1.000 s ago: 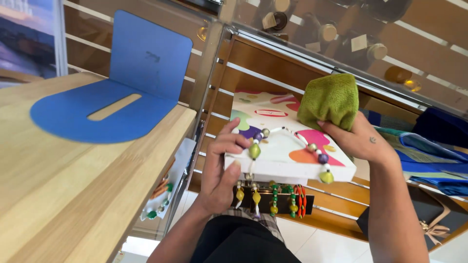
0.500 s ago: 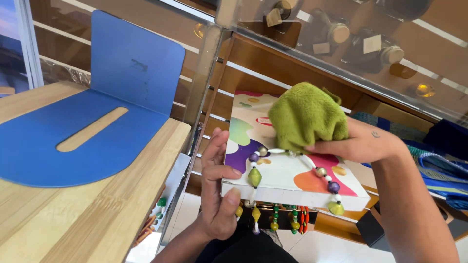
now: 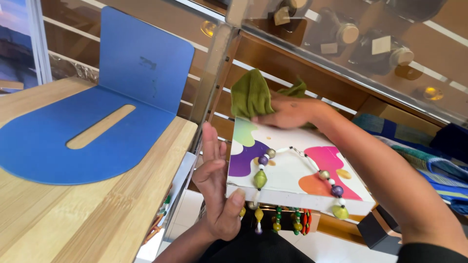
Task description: Cleaning and dusting various merchandise and shelves in a retail environment.
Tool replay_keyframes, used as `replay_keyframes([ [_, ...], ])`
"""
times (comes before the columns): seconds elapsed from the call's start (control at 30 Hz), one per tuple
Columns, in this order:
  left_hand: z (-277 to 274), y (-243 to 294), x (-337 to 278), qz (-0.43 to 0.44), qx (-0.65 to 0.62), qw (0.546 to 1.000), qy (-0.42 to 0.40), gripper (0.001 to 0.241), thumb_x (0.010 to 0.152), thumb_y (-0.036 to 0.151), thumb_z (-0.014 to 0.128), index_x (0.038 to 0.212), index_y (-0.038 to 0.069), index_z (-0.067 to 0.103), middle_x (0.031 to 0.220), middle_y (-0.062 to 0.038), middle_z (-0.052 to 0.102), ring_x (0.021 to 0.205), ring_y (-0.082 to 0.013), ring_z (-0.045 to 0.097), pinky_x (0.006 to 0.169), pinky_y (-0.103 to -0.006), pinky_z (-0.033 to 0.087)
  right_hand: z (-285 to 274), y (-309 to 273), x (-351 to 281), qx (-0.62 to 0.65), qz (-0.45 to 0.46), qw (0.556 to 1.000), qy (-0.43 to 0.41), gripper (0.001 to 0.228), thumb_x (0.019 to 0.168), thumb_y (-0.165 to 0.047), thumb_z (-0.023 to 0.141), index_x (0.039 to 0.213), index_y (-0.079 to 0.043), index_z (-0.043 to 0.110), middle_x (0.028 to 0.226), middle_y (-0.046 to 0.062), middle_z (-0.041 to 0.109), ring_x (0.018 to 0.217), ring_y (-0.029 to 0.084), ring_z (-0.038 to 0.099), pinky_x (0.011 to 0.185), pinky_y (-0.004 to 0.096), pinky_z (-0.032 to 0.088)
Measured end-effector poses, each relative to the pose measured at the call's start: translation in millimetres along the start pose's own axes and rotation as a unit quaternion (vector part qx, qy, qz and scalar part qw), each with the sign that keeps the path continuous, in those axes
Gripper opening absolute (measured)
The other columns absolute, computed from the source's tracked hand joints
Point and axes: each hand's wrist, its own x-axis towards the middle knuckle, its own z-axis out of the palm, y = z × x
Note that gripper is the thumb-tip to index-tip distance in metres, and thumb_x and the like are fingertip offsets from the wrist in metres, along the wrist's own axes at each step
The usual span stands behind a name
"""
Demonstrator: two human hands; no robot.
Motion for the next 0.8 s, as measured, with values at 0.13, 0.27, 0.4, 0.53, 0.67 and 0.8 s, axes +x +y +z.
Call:
replay_keyframes([
  [0.13,5.2,-2.2,-4.5,0.017,-0.009,1.000,0.017,0.055,0.111,0.019,0.054,0.157,0.017,0.025,0.176,-0.027,-0.016,0.164,-0.0330,-0.013,0.134,-0.0478,-0.002,-1.6,-31.6,-52.6,0.130,-0.079,0.985,-0.083,0.068,0.093,-0.055,0.053,0.140,-0.006,0.055,0.140,0.014,0.063,0.128,0.027,0.058,0.108,0.039,0.043],
  [0.27,6.4,-0.8,0.1,0.033,-0.014,0.999,0.014,0.056,0.110,0.018,0.053,0.158,0.017,0.024,0.176,-0.026,-0.015,0.163,-0.0317,-0.011,0.134,-0.0473,0.001,-2.6,-17.3,-73.5,0.151,-0.089,0.973,-0.148,0.073,0.095,-0.059,0.050,0.148,-0.008,0.050,0.148,0.013,0.060,0.136,0.026,0.055,0.111,0.038,0.042],
  [0.4,4.8,3.4,0.7,0.013,-0.021,1.000,0.001,0.059,0.109,0.018,0.052,0.161,0.016,0.023,0.175,-0.027,-0.019,0.164,-0.0320,-0.014,0.134,-0.0464,-0.002,3.7,3.4,-43.1,0.222,-0.025,0.968,-0.117,0.076,0.094,-0.061,0.045,0.151,-0.011,0.044,0.152,0.011,0.056,0.140,0.026,0.052,0.114,0.038,0.040],
  [0.53,6.7,4.2,1.0,-0.002,-0.027,1.000,-0.008,0.055,0.110,0.019,0.052,0.158,0.015,0.024,0.176,-0.028,-0.017,0.166,-0.0333,0.000,0.136,-0.0456,0.007,23.3,64.3,-10.3,0.011,0.032,0.999,0.017,0.067,0.099,-0.058,0.041,0.149,-0.013,0.048,0.156,0.017,0.044,0.145,0.037,0.034,0.118,0.047,0.027],
  [0.67,8.8,1.1,-2.1,-0.016,-0.065,0.997,-0.031,0.056,0.110,0.018,0.052,0.159,0.014,0.024,0.176,-0.028,-0.018,0.162,-0.0342,0.021,0.130,-0.0443,0.019,36.3,102.2,-8.9,-0.024,0.128,0.988,0.086,0.058,0.102,-0.052,0.041,0.146,-0.016,0.052,0.149,0.020,0.051,0.137,0.042,0.044,0.120,0.051,0.027],
  [0.8,9.5,4.3,-2.1,-0.012,-0.065,0.997,-0.041,0.050,0.110,0.014,0.050,0.156,0.011,0.030,0.176,-0.029,-0.013,0.162,-0.0318,0.015,0.136,-0.0446,0.018,62.7,88.5,-53.4,0.078,0.189,0.970,0.131,0.055,0.101,-0.048,0.052,0.140,-0.010,0.059,0.135,0.022,0.065,0.125,0.036,0.062,0.110,0.045,0.046],
])
